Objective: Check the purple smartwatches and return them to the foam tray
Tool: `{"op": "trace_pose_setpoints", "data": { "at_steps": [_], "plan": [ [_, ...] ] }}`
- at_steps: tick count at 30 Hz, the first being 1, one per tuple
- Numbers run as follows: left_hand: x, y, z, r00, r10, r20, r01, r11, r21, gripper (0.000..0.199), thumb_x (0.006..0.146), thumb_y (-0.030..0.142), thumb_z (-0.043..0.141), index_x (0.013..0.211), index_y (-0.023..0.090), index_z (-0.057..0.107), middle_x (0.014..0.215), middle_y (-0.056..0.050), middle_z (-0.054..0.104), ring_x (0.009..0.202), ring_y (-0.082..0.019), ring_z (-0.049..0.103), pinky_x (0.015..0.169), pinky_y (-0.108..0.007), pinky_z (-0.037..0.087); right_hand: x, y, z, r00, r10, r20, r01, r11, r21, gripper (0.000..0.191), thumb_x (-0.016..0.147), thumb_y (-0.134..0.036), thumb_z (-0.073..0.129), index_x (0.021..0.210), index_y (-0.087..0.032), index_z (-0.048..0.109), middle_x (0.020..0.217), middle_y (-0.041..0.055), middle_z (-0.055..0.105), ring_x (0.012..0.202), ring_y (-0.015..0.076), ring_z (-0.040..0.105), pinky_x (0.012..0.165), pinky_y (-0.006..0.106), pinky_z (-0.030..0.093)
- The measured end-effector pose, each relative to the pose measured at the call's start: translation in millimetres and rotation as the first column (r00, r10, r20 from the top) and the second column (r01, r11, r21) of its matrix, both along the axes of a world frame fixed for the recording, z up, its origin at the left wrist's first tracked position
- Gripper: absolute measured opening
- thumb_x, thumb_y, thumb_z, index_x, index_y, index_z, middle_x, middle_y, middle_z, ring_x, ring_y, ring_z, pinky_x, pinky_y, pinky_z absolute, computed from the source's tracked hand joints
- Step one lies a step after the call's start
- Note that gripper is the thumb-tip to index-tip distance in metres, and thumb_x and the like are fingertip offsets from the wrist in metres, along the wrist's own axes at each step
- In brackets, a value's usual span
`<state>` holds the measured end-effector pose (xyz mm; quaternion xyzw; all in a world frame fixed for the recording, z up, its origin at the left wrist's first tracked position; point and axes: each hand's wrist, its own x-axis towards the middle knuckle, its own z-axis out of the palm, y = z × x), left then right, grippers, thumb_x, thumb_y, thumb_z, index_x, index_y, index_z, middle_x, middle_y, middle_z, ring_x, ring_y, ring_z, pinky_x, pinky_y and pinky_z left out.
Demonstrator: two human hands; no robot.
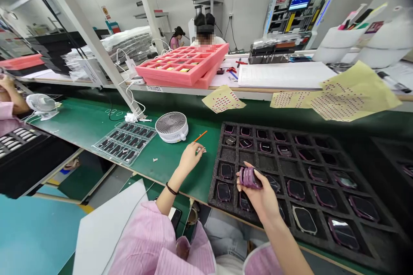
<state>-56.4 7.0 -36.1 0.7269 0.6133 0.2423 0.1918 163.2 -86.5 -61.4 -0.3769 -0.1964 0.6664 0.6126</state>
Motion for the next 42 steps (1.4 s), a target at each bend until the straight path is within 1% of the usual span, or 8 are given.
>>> {"op": "trace_pose_setpoints", "data": {
  "at_steps": [4,7,14,19,22,25,34,42],
  "plan": [
    [-8.8,22.3,-33.6,0.990,0.135,-0.047,-0.137,0.990,-0.041,0.011,0.087,0.014,0.055,0.094,0.014,0.064,0.103,-0.011,0.062,0.091,-0.020,0.063,0.085,-0.033,0.050,1.4,0.4,1.1,1.000,0.010,-0.025,-0.011,1.000,-0.026,0.035,0.083,-0.044,0.056,0.108,-0.021,0.065,0.080,0.0065,0.070,0.064,0.0204,0.061,0.053,0.033,0.046],
    [-7.4,28.9,-41.2,0.981,0.184,-0.066,-0.189,0.979,-0.078,0.007,0.084,0.011,0.058,0.088,0.011,0.063,0.101,-0.012,0.062,0.089,-0.020,0.064,0.084,-0.032,0.049,0.9,-0.6,-0.4,0.999,0.005,-0.041,-0.006,1.000,-0.021,0.035,0.083,-0.043,0.056,0.109,-0.021,0.065,0.081,0.0066,0.070,0.064,0.0198,0.060,0.053,0.033,0.046],
    [-10.3,32.3,-28.8,0.985,0.173,-0.019,-0.174,0.972,-0.160,0.008,0.079,0.004,0.061,0.079,0.012,0.062,0.078,-0.006,0.067,0.072,-0.017,0.065,0.072,-0.027,0.050,2.6,-2.5,-1.0,1.000,0.005,0.012,-0.006,0.998,0.064,0.034,0.085,-0.042,0.051,0.110,-0.022,0.063,0.080,0.0062,0.069,0.064,0.0213,0.062,0.051,0.034,0.047],
    [26.8,-9.1,-0.5,0.987,0.107,0.120,-0.107,0.994,-0.004,0.020,0.090,0.013,0.051,0.105,0.015,0.065,0.091,-0.007,0.069,0.081,-0.015,0.064,0.079,-0.027,0.050,-1.5,-5.4,7.9,0.995,-0.046,0.091,0.030,0.984,0.174,0.038,0.089,-0.041,0.045,0.120,-0.024,0.057,0.085,0.0065,0.069,0.069,0.0224,0.064,0.058,0.039,0.052],
    [67.6,-48.9,14.3,0.858,-0.120,0.499,-0.015,0.966,0.258,0.021,0.091,0.024,0.053,0.103,0.018,0.070,0.093,-0.007,0.069,0.085,-0.016,0.064,0.077,-0.027,0.052,-7.2,-8.3,15.0,0.988,-0.120,0.095,0.097,0.972,0.215,0.041,0.089,-0.042,0.045,0.125,-0.024,0.054,0.093,0.0076,0.069,0.075,0.0226,0.065,0.067,0.042,0.055],
    [99.6,-74.5,20.4,0.694,-0.126,0.709,-0.024,0.980,0.197,0.017,0.086,0.028,0.063,0.092,0.017,0.074,0.087,-0.006,0.071,0.079,-0.016,0.066,0.071,-0.026,0.054,-12.0,-12.1,18.6,0.969,-0.218,0.113,0.187,0.954,0.236,0.038,0.088,-0.042,0.048,0.122,-0.026,0.055,0.105,0.0075,0.067,0.089,0.0228,0.065,0.077,0.042,0.055],
    [125.9,-86.8,14.1,0.498,0.002,0.867,-0.133,0.988,0.074,0.018,0.083,0.033,0.067,0.086,0.018,0.076,0.086,-0.007,0.073,0.081,-0.018,0.068,0.077,-0.033,0.057,-18.6,-24.3,10.4,0.899,-0.332,0.286,0.228,0.912,0.341,0.052,0.089,-0.048,0.048,0.137,-0.028,0.041,0.128,0.0106,0.055,0.117,0.0255,0.056,0.100,0.047,0.044],
    [127.8,-94.7,-3.7,0.659,-0.157,0.736,-0.065,0.962,0.264,0.024,0.094,0.033,0.052,0.092,0.020,0.071,0.097,-0.008,0.069,0.097,-0.020,0.062,0.089,-0.036,0.049,-14.4,-26.8,8.2,0.832,-0.377,0.406,0.191,0.883,0.429,0.050,0.091,-0.046,0.046,0.137,-0.028,0.040,0.131,0.0108,0.053,0.121,0.0259,0.052,0.107,0.051,0.036]
  ]
}}
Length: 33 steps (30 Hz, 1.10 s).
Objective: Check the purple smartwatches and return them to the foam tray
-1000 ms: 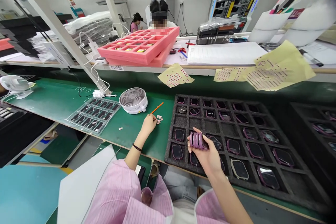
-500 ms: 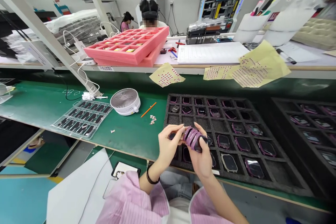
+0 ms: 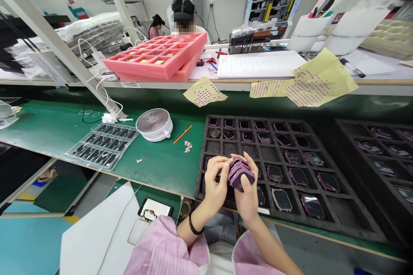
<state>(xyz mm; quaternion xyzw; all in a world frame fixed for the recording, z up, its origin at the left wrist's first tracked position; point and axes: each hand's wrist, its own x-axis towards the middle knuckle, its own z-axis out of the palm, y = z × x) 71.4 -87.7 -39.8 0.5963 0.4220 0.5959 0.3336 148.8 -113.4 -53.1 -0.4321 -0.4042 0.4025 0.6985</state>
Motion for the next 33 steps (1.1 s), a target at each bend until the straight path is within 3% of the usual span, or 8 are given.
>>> {"op": "trace_pose_setpoints", "data": {
  "at_steps": [7,11,14,16,18,20,27,33],
  "plan": [
    [-4.2,-6.4,-3.8,0.991,-0.134,0.025,0.135,0.990,-0.051,0.034,0.098,0.034,0.040,0.106,0.020,0.069,0.110,-0.009,0.065,0.109,-0.021,0.058,0.099,-0.039,0.045,1.8,-1.2,-8.8,0.999,0.030,0.038,-0.028,0.998,-0.056,0.053,0.090,-0.045,0.050,0.139,-0.029,0.039,0.137,0.0095,0.049,0.126,0.0268,0.048,0.108,0.050,0.034],
    [-32.9,17.6,4.0,0.926,-0.285,-0.248,0.275,0.958,-0.076,0.033,0.097,0.034,0.042,0.112,0.020,0.067,0.116,-0.010,0.062,0.110,-0.022,0.057,0.093,-0.035,0.048,8.1,6.9,1.0,0.995,0.044,-0.085,-0.053,0.993,-0.109,0.050,0.087,-0.042,0.056,0.134,-0.031,0.044,0.131,0.0078,0.053,0.116,0.0254,0.056,0.099,0.047,0.045],
    [-71.8,50.1,-2.0,0.864,-0.031,-0.503,0.002,0.998,-0.059,0.029,0.093,0.028,0.050,0.119,0.020,0.061,0.117,-0.010,0.060,0.111,-0.023,0.055,0.088,-0.035,0.050,14.6,12.8,13.7,0.967,0.045,-0.252,-0.078,0.990,-0.121,0.044,0.086,-0.040,0.057,0.128,-0.033,0.048,0.122,0.0059,0.057,0.086,0.0202,0.065,0.081,0.043,0.054],
    [-96.5,71.5,-12.3,0.736,0.106,-0.669,-0.184,0.982,-0.047,0.023,0.090,0.021,0.052,0.110,0.019,0.063,0.112,-0.010,0.062,0.110,-0.024,0.054,0.096,-0.040,0.046,17.3,14.3,19.9,0.946,0.024,-0.324,-0.070,0.989,-0.132,0.041,0.085,-0.041,0.058,0.125,-0.031,0.052,0.115,0.0052,0.059,0.076,0.0177,0.063,0.073,0.041,0.055],
    [-113.6,87.9,-23.9,0.636,0.095,-0.766,-0.277,0.954,-0.112,0.018,0.087,0.022,0.058,0.104,0.018,0.065,0.110,-0.010,0.062,0.108,-0.025,0.055,0.096,-0.040,0.046,17.7,13.8,23.3,0.924,0.024,-0.383,-0.087,0.985,-0.148,0.041,0.084,-0.041,0.060,0.122,-0.030,0.054,0.110,0.0044,0.060,0.074,0.0168,0.062,0.070,0.040,0.054],
    [-121.2,97.9,-33.0,0.606,0.077,-0.792,-0.323,0.933,-0.157,0.017,0.083,0.023,0.064,0.098,0.017,0.066,0.106,-0.010,0.063,0.106,-0.026,0.057,0.092,-0.039,0.048,16.6,12.5,24.5,0.899,0.043,-0.435,-0.122,0.980,-0.155,0.041,0.082,-0.040,0.063,0.122,-0.031,0.055,0.108,0.0036,0.061,0.074,0.0162,0.062,0.070,0.039,0.053],
    [-120.4,107.1,-32.0,0.631,0.067,-0.773,-0.376,0.898,-0.229,0.004,0.078,0.014,0.066,0.076,0.017,0.068,0.088,-0.007,0.068,0.090,-0.022,0.063,0.076,-0.031,0.050,14.0,8.5,25.5,0.863,0.085,-0.498,-0.160,0.981,-0.110,0.042,0.081,-0.039,0.065,0.121,-0.032,0.056,0.107,0.0033,0.063,0.077,0.0178,0.063,0.073,0.042,0.054],
    [-95.9,81.5,1.5,0.758,0.052,-0.650,-0.279,0.927,-0.250,0.008,0.083,0.020,0.063,0.086,0.017,0.069,0.086,-0.004,0.071,0.078,-0.016,0.065,0.071,-0.025,0.049,11.4,8.2,27.4,0.848,0.106,-0.519,-0.172,0.982,-0.082,0.042,0.081,-0.039,0.064,0.122,-0.031,0.055,0.105,0.0034,0.063,0.080,0.0192,0.064,0.075,0.043,0.054]
  ]
}}
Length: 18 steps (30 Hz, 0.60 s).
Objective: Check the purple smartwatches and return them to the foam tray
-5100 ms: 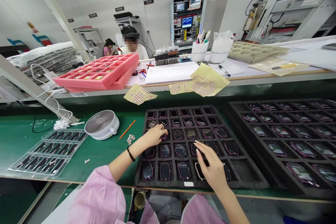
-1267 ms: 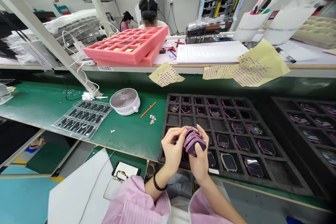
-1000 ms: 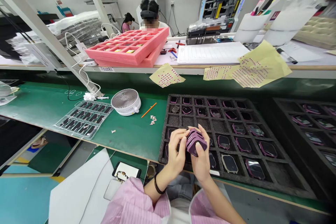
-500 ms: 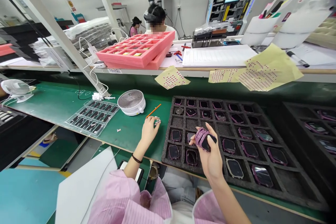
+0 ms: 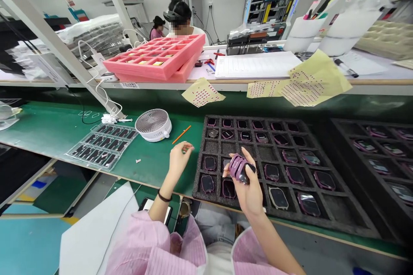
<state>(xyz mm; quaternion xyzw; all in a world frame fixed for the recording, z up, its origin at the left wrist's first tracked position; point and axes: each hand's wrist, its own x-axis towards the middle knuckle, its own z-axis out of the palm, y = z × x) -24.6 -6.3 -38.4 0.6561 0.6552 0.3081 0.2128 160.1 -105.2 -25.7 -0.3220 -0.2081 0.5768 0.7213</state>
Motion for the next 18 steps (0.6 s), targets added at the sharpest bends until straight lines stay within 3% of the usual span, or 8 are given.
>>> {"op": "trace_pose_setpoints", "data": {
  "at_steps": [2,4,8,18],
  "plan": [
    [21.1,-22.8,15.9,0.943,-0.160,0.291,0.132,0.985,0.115,0.018,0.085,0.026,0.062,0.098,0.016,0.069,0.086,-0.005,0.071,0.080,-0.015,0.065,0.070,-0.024,0.049,-2.4,0.1,0.0,1.000,-0.002,0.000,0.002,1.000,0.010,0.043,0.081,-0.039,0.064,0.122,-0.032,0.055,0.106,0.0031,0.063,0.084,0.0199,0.064,0.077,0.043,0.053],
    [43.8,-46.0,29.5,0.854,-0.284,0.436,0.208,0.954,0.215,0.021,0.087,0.028,0.060,0.102,0.016,0.069,0.086,-0.005,0.069,0.080,-0.014,0.064,0.070,-0.023,0.050,-4.6,-0.2,-0.7,1.000,-0.012,0.005,0.012,1.000,0.008,0.043,0.081,-0.038,0.065,0.122,-0.032,0.056,0.106,0.0027,0.064,0.090,0.0203,0.063,0.082,0.043,0.052],
    [73.8,-71.4,40.5,0.755,-0.407,0.514,0.301,0.912,0.279,0.021,0.088,0.028,0.060,0.102,0.017,0.071,0.085,-0.004,0.066,0.071,-0.011,0.061,0.063,-0.021,0.048,-6.5,-1.9,-3.9,0.997,-0.061,0.037,0.063,0.997,-0.033,0.045,0.079,-0.039,0.065,0.123,-0.032,0.057,0.113,0.0021,0.063,0.104,0.0200,0.059,0.095,0.041,0.045],
    [81.6,-69.3,33.3,0.740,-0.408,0.534,0.270,0.908,0.320,0.019,0.086,0.024,0.063,0.100,0.016,0.074,0.079,-0.004,0.065,0.062,-0.009,0.055,0.057,-0.021,0.046,-3.2,-1.9,-7.1,0.994,-0.083,0.070,0.086,0.995,-0.051,0.049,0.078,-0.040,0.064,0.126,-0.032,0.055,0.115,0.0022,0.061,0.106,0.0200,0.058,0.102,0.043,0.039]
  ]
}}
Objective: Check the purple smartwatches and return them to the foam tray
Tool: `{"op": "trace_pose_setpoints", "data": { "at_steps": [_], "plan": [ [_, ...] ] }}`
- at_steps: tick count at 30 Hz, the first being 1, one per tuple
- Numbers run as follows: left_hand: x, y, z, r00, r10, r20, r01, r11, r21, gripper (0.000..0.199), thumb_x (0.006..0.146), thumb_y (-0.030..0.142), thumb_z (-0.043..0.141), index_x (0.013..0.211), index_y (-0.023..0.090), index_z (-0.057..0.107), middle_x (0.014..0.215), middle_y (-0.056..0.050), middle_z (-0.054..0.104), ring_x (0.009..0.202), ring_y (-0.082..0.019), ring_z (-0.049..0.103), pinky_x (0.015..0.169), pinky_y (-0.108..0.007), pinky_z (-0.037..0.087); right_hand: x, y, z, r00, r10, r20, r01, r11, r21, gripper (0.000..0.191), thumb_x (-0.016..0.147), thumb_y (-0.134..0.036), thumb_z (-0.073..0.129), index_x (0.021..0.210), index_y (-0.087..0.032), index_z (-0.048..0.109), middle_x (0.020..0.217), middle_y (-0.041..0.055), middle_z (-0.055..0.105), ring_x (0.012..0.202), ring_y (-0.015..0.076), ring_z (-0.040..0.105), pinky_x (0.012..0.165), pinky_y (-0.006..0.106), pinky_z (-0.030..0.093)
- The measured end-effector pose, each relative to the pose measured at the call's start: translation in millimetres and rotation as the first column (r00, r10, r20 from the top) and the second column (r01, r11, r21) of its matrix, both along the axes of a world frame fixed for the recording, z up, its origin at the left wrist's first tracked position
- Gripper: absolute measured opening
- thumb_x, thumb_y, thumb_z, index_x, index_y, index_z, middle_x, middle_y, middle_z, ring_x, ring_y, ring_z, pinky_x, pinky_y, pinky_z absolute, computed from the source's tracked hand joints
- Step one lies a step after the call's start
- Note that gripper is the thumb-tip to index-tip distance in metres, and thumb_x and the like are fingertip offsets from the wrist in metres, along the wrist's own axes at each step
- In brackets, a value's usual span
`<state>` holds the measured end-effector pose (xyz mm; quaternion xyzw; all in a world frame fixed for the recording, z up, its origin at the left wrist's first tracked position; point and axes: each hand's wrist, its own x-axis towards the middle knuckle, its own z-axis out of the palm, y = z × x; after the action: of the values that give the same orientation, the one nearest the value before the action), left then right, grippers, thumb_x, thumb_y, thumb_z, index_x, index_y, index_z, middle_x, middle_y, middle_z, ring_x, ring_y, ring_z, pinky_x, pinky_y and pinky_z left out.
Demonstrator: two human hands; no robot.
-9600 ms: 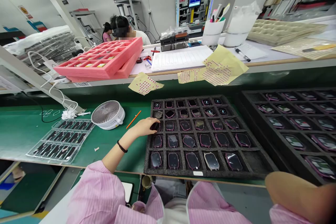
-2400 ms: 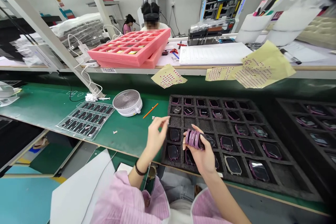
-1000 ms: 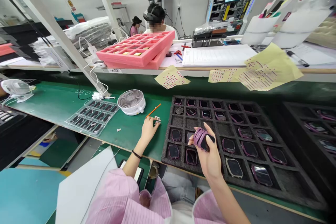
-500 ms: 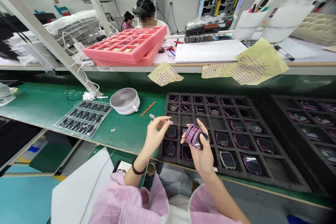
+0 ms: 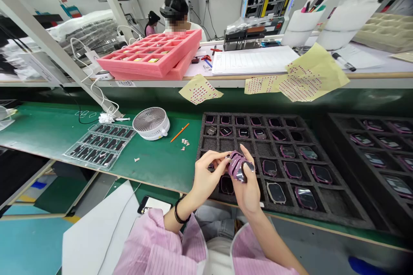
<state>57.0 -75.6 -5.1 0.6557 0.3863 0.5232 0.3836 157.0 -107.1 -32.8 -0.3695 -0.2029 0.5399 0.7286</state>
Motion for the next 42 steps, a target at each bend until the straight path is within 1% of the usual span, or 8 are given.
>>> {"op": "trace_pose_setpoints", "data": {
  "at_steps": [15,22,27,32,35,37,39,42],
  "plan": [
    [5.4,-8.5,-11.9,0.989,-0.082,-0.120,0.077,0.996,-0.041,0.035,0.094,0.034,0.051,0.123,0.022,0.065,0.076,-0.003,0.058,0.070,-0.012,0.051,0.064,-0.025,0.045,3.5,-3.5,-2.7,0.985,-0.119,0.121,0.117,0.993,0.030,0.051,0.082,-0.041,0.061,0.130,-0.030,0.051,0.128,0.0042,0.056,0.115,0.0214,0.054,0.104,0.042,0.037],
    [-1.8,-9.3,-12.7,0.821,-0.523,0.229,0.566,0.692,-0.447,0.071,0.091,0.054,0.048,0.149,0.016,0.032,0.044,0.010,0.035,0.035,-0.005,0.028,0.038,-0.018,0.024,9.7,-5.7,-3.3,0.972,-0.138,0.192,0.130,0.990,0.058,0.058,0.083,-0.042,0.060,0.138,-0.032,0.044,0.126,0.0047,0.056,0.118,0.0219,0.052,0.107,0.043,0.034],
    [-7.7,-4.8,-14.5,0.836,-0.494,0.237,0.543,0.689,-0.480,0.066,0.092,0.047,0.047,0.147,0.013,0.035,0.040,0.012,0.030,0.032,-0.005,0.023,0.036,-0.018,0.017,4.8,-3.0,-10.4,0.990,-0.057,0.129,0.056,0.998,0.007,0.065,0.082,-0.044,0.061,0.142,-0.033,0.040,0.126,0.0044,0.058,0.119,0.0214,0.053,0.106,0.042,0.034],
    [-34.4,30.3,-7.5,0.763,-0.637,-0.110,0.507,0.695,-0.509,0.057,0.095,0.039,0.045,0.146,0.015,0.039,0.051,0.005,0.052,0.043,-0.008,0.042,0.047,-0.019,0.036,2.3,5.1,-10.3,0.999,0.039,0.035,-0.035,0.995,-0.098,0.064,0.080,-0.042,0.066,0.139,-0.031,0.043,0.114,0.0033,0.065,0.106,0.0205,0.060,0.098,0.042,0.043],
    [-70.5,59.6,-17.4,0.795,-0.218,-0.567,0.141,0.974,-0.177,0.039,0.093,0.032,0.049,0.128,0.017,0.059,0.076,-0.003,0.064,0.069,-0.013,0.057,0.068,-0.026,0.048,10.7,8.2,-6.1,0.999,0.035,0.002,-0.035,0.996,-0.083,0.063,0.080,-0.040,0.067,0.138,-0.031,0.044,0.104,0.0009,0.067,0.082,0.0174,0.065,0.092,0.044,0.047],
    [-97.1,75.0,-32.2,0.620,0.113,-0.776,-0.055,0.993,0.101,0.029,0.089,0.022,0.053,0.114,0.015,0.066,0.101,-0.010,0.065,0.090,-0.020,0.059,0.084,-0.034,0.048,18.3,8.9,-2.9,0.998,0.046,-0.039,-0.049,0.996,-0.076,0.058,0.081,-0.039,0.065,0.135,-0.030,0.047,0.100,0.0006,0.067,0.072,0.0161,0.064,0.087,0.045,0.049],
    [-119.0,85.5,-49.3,0.460,0.180,-0.869,-0.037,0.982,0.184,0.024,0.088,0.018,0.055,0.109,0.016,0.066,0.113,-0.011,0.064,0.101,-0.023,0.059,0.087,-0.036,0.049,24.3,9.0,-0.2,0.993,0.077,-0.085,-0.085,0.993,-0.086,0.053,0.082,-0.039,0.063,0.132,-0.029,0.051,0.097,0.0014,0.068,0.070,0.0164,0.064,0.083,0.045,0.050],
    [-136.6,94.3,-69.8,0.391,0.162,-0.906,0.030,0.981,0.189,0.019,0.090,0.019,0.052,0.102,0.016,0.067,0.113,-0.012,0.065,0.099,-0.023,0.060,0.085,-0.035,0.050,27.5,8.4,3.4,0.982,0.131,-0.133,-0.145,0.984,-0.099,0.050,0.082,-0.040,0.060,0.130,-0.028,0.054,0.096,0.0029,0.069,0.070,0.0175,0.063,0.078,0.044,0.050]
  ]
}}
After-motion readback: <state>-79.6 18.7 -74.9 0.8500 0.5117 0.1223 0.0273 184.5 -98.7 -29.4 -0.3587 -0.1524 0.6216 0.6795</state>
